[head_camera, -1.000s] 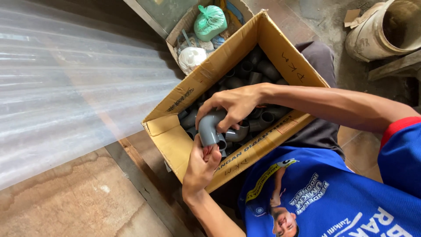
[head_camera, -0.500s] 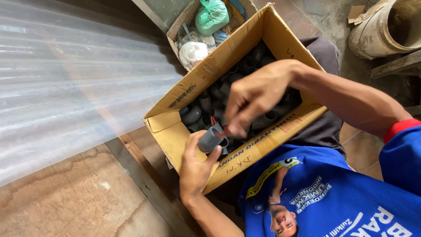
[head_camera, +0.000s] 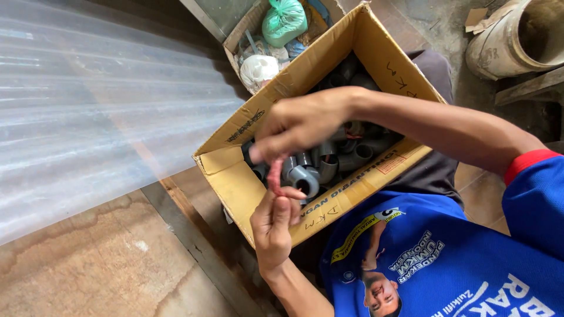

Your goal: Threading a red cord through PVC elbow joints to group them together

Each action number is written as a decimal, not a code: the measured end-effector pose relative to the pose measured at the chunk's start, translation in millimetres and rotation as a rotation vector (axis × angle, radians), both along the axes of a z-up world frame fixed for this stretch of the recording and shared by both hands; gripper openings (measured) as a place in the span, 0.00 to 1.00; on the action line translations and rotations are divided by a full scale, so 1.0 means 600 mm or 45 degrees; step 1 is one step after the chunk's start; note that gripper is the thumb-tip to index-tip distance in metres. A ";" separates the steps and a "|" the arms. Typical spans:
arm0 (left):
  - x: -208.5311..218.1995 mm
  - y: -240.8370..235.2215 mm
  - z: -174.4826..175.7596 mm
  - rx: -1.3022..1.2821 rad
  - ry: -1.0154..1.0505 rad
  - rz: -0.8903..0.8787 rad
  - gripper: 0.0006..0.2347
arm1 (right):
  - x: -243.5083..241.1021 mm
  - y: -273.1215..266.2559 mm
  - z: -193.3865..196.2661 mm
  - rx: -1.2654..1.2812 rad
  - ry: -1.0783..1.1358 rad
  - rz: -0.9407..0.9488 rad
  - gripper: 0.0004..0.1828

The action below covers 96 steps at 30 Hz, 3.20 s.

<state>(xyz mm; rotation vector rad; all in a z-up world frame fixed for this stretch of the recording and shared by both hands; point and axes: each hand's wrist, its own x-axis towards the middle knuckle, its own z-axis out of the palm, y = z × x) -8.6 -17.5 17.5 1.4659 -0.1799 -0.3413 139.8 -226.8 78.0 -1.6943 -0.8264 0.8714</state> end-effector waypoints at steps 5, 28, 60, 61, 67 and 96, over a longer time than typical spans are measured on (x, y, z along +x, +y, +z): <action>-0.002 -0.008 -0.001 -0.194 0.018 0.134 0.14 | 0.028 -0.016 -0.245 -0.591 -0.696 0.039 0.09; -0.003 0.004 -0.003 -0.359 0.098 0.303 0.11 | 0.029 -0.019 -0.259 -0.020 0.113 -0.038 0.15; 0.034 0.018 0.005 0.079 0.506 -0.173 0.13 | 0.011 -0.025 -0.072 -0.186 0.275 -0.272 0.24; 0.037 0.019 -0.001 0.081 0.504 -0.175 0.13 | 0.013 -0.027 -0.072 -0.184 0.274 -0.274 0.24; 0.050 0.007 -0.062 0.022 0.466 0.020 0.14 | 0.011 -0.019 -0.090 -0.023 0.352 -0.237 0.20; 0.018 0.043 -0.013 0.756 -0.178 -0.338 0.22 | -0.040 -0.044 0.002 0.042 -0.148 0.572 0.18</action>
